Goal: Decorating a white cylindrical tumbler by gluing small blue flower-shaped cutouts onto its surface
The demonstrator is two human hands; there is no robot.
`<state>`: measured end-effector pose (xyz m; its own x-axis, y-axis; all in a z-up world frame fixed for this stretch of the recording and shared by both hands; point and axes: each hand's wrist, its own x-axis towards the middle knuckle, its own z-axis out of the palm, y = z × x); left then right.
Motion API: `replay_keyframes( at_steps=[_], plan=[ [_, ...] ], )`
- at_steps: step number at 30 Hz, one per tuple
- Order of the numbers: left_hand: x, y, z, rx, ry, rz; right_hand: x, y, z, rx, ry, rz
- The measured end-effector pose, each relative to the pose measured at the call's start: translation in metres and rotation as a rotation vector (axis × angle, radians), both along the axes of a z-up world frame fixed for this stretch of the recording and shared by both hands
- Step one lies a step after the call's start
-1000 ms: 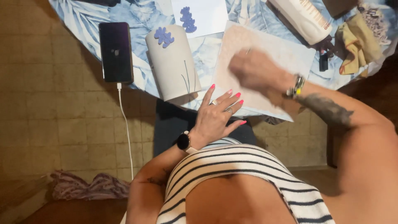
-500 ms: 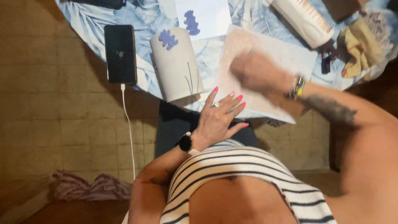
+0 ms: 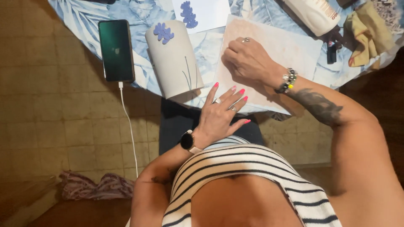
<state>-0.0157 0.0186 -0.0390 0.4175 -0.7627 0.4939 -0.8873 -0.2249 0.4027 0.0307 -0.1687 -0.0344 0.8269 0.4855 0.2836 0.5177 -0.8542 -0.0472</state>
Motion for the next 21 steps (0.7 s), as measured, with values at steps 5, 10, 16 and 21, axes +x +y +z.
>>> replay_keyframes(
  at_steps=[5,10,16,21],
  plan=[
    [-0.005,-0.005,-0.02,-0.006,0.099,0.016,-0.015,-0.006,-0.006,0.021,-0.094,0.106],
    [-0.004,-0.004,-0.02,-0.028,0.107,0.005,-0.065,-0.016,0.0,-0.006,-0.032,0.067],
    [-0.004,-0.003,-0.02,-0.015,0.112,0.008,-0.002,0.0,-0.008,0.041,-0.072,0.081],
    [-0.005,-0.005,-0.022,-0.016,0.113,0.016,0.003,-0.001,-0.002,-0.063,-0.101,0.06]
  ],
)
